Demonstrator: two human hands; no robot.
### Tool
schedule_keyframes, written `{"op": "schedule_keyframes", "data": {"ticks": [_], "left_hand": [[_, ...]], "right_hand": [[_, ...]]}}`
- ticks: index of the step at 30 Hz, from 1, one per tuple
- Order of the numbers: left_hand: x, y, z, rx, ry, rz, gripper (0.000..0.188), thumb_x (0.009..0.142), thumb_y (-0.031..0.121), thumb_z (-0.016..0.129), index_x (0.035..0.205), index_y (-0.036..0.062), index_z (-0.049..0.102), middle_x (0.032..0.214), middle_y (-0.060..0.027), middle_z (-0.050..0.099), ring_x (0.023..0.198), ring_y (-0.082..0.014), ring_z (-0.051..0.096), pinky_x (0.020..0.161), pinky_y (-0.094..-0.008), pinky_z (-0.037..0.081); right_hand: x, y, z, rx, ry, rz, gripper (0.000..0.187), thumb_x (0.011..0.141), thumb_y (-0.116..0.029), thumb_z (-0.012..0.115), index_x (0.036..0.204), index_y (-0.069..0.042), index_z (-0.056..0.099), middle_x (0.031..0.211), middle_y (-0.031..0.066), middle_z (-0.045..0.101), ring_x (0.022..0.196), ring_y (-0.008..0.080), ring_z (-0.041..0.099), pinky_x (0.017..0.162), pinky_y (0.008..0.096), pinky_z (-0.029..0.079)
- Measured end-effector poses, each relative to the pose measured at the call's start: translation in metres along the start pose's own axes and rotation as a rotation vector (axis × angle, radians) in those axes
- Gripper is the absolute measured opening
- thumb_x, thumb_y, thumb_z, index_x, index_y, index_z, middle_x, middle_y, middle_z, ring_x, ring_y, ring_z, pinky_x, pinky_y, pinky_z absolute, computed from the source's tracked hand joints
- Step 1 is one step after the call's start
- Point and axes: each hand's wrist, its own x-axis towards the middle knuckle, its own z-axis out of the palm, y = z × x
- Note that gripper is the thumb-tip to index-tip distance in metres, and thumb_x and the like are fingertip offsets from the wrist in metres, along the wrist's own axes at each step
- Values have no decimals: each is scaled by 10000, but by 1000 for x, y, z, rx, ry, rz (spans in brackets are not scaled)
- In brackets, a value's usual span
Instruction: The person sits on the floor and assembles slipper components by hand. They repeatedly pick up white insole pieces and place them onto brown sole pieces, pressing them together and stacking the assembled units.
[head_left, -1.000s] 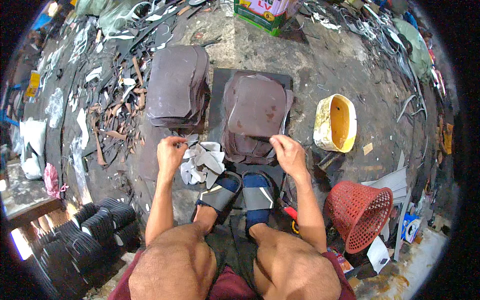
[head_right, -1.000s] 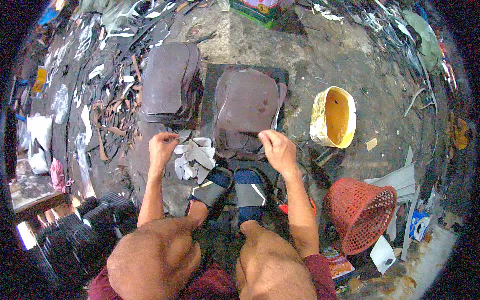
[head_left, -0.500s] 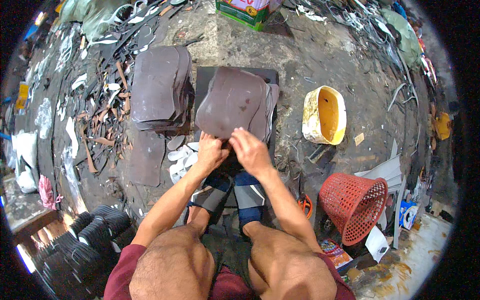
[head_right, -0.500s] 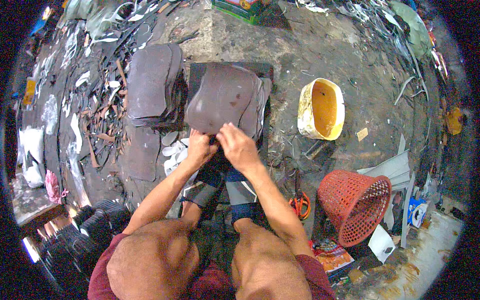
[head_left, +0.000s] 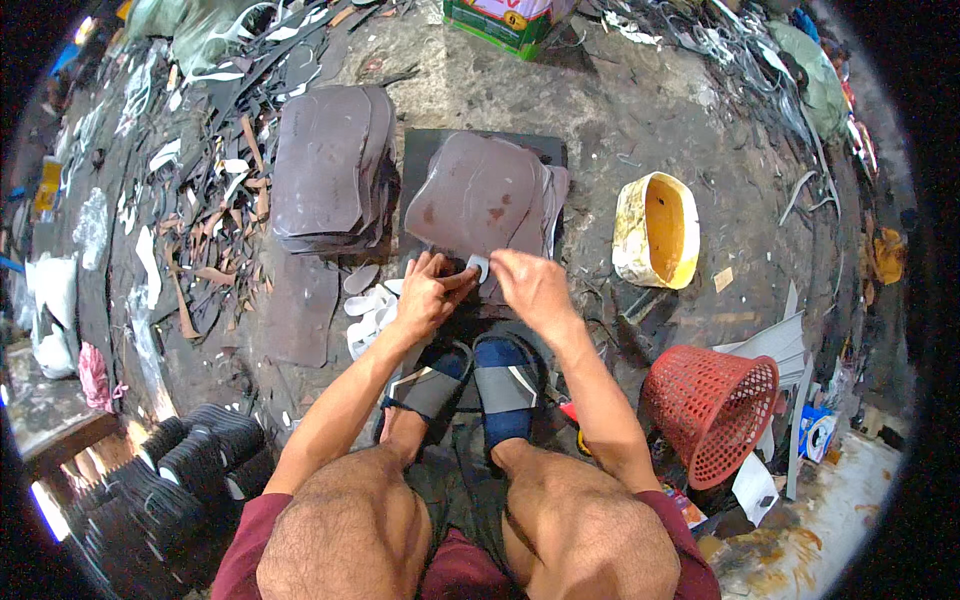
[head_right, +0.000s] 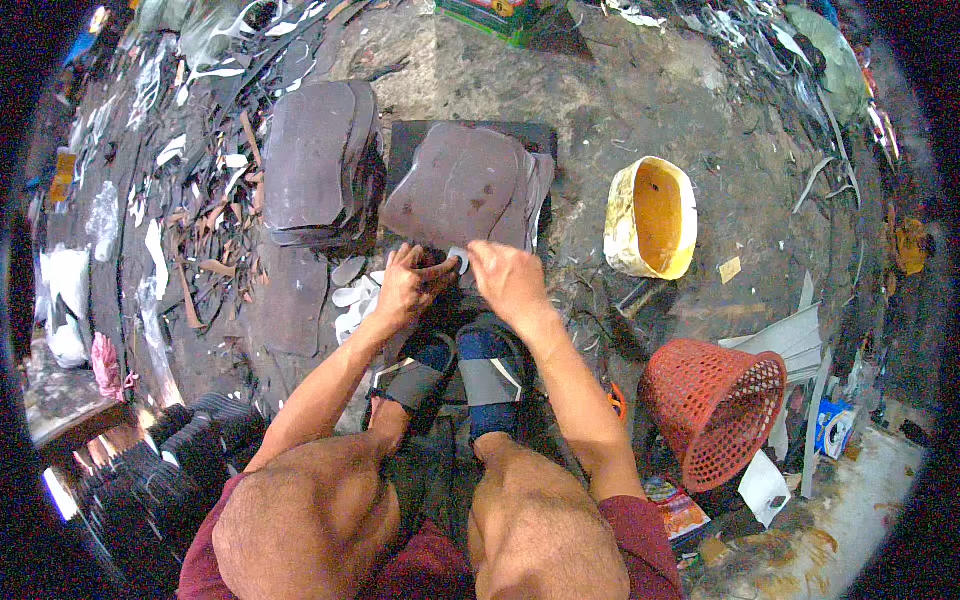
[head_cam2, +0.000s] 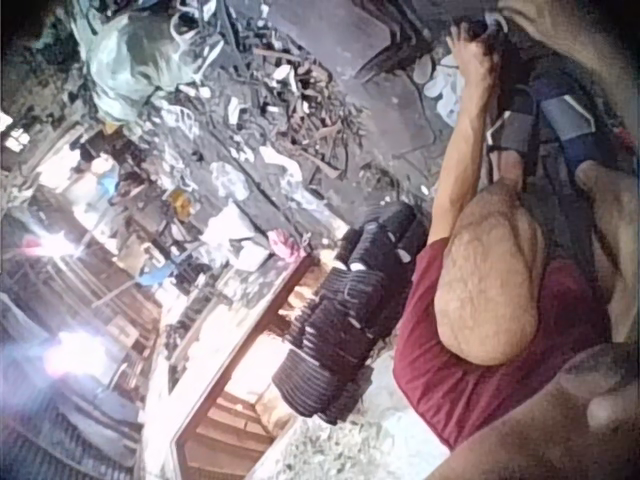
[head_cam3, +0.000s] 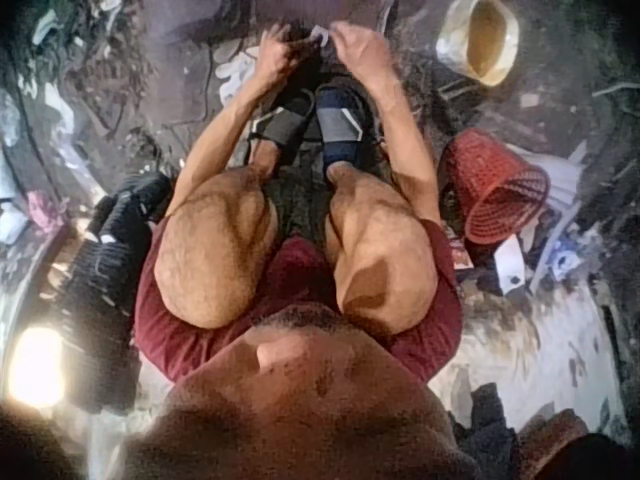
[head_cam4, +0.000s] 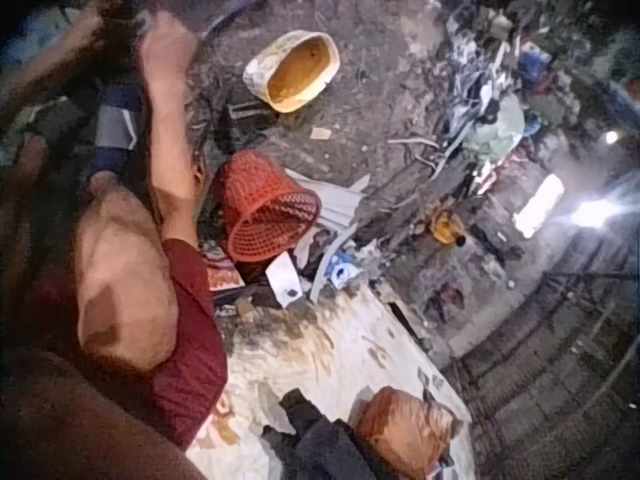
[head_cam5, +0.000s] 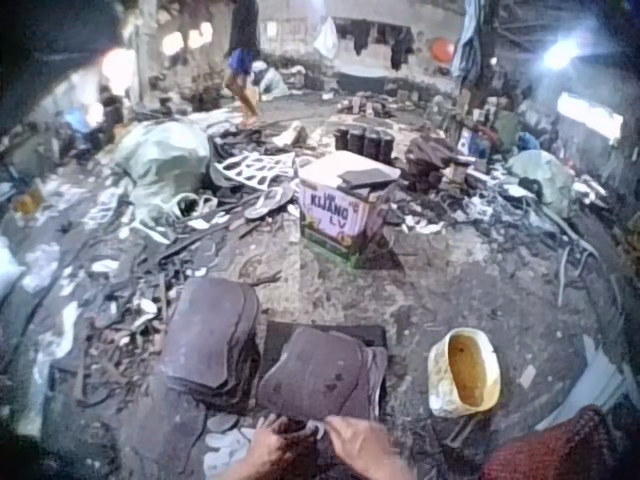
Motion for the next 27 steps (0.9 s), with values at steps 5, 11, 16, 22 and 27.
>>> {"op": "schedule_keyframes", "data": {"ticks": [5, 11, 16, 22, 27], "left_hand": [[-5, -9, 5, 4, 146, 131, 280, 875, 354, 767, 1129, 244, 807, 903, -48, 629, 939, -269, 566, 859, -434, 407], [-12, 35, -5, 99, 95, -31, 247, 885, 405, 750, 1016, 201, 798, 872, -56, 593, 879, -246, 520, 780, -429, 370], [-18, 44, -13, 241, 89, -19, 290, 858, 394, 780, 1023, 156, 787, 863, -30, 597, 909, -250, 535, 820, -432, 397], [-11, 20, -10, -734, 561, -890, 538, 837, 255, 859, 1248, 38, 588, 901, -47, 642, 762, -154, 589, 665, -313, 485], [14, -2, -27, -582, 242, -712, 637, 782, 136, 844, 1330, -18, 557, 975, -64, 633, 813, -180, 627, 724, -332, 537]], "right_hand": [[-16, 1, 21, -32, 9, -131, 278, 914, -160, 695, 1151, -15, 684, 1012, 120, 676, 943, 322, 666, 833, 444, 551], [12, 20, 19, 142, -128, 64, 177, 917, -216, 701, 926, -39, 695, 905, 149, 638, 904, 374, 645, 801, 463, 539], [-17, 6, 19, -26, -123, -167, 175, 857, -209, 716, 974, -80, 701, 977, 67, 645, 955, 296, 630, 806, 435, 526], [-22, -6, 11, -240, -158, -110, 416, 870, -230, 728, 1270, -138, 661, 1097, 85, 619, 1048, 276, 611, 895, 428, 463], [-27, -32, 14, -254, -190, -37, 583, 851, -529, 733, 1377, -289, 658, 1211, 82, 539, 1220, 257, 483, 974, 453, 384]]}}
